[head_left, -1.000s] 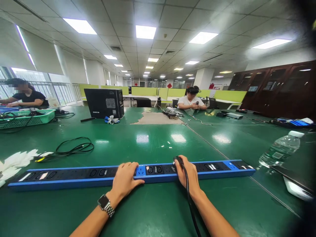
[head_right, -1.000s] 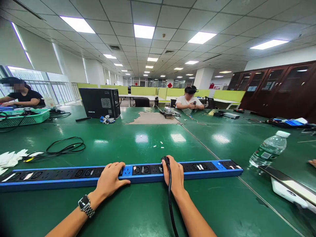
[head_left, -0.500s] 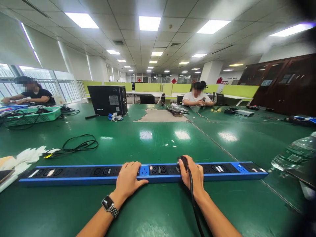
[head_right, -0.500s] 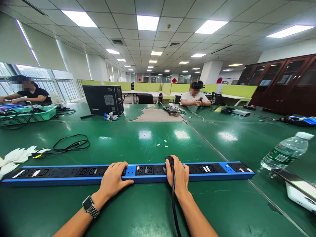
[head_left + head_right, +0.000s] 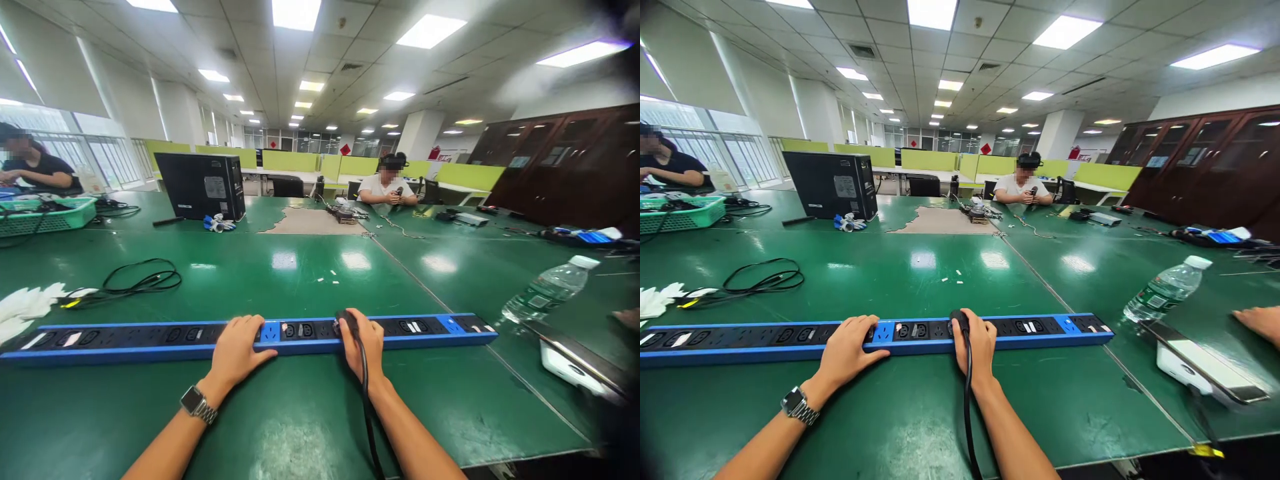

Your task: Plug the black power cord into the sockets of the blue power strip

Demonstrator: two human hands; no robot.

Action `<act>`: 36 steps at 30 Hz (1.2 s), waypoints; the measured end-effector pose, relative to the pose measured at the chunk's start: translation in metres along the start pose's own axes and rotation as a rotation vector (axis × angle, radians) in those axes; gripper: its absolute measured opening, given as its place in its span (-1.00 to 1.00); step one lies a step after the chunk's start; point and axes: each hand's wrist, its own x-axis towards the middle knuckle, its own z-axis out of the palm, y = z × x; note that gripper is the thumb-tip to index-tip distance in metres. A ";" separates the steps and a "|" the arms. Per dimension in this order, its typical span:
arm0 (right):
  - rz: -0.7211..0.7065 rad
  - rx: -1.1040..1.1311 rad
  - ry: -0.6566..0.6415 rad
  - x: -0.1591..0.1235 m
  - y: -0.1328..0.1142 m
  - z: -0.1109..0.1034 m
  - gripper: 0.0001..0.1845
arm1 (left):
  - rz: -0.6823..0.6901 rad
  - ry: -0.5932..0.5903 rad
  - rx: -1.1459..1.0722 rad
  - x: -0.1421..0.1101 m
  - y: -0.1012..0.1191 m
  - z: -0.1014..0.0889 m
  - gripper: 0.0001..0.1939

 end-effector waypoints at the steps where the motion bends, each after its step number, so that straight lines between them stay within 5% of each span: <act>1: -0.028 0.034 0.002 -0.002 -0.003 -0.001 -0.61 | -0.001 0.009 0.004 -0.001 0.000 0.001 -0.49; 8: -0.142 0.018 -0.207 -0.001 -0.027 -0.009 -0.73 | 0.034 0.054 0.013 -0.003 -0.002 0.004 -0.44; 13: -0.249 -0.105 -0.228 0.003 -0.035 -0.014 -0.75 | 0.030 0.074 -0.042 -0.001 0.007 0.004 -0.49; 23: -0.234 -0.120 -0.193 -0.013 -0.017 -0.003 -0.52 | 0.100 0.035 -0.298 0.022 0.086 0.030 -0.52; 28: -0.161 -0.187 -0.208 -0.022 -0.006 -0.001 -0.40 | 0.016 0.074 -0.284 0.040 0.115 0.043 -0.65; 32: -0.155 -0.220 -0.195 -0.023 -0.010 0.001 -0.42 | -0.068 0.192 -0.313 0.037 0.103 0.027 -0.62; 36: -0.130 -0.228 -0.193 -0.024 -0.016 0.003 -0.41 | -0.210 0.274 -0.305 0.018 0.047 -0.002 -0.64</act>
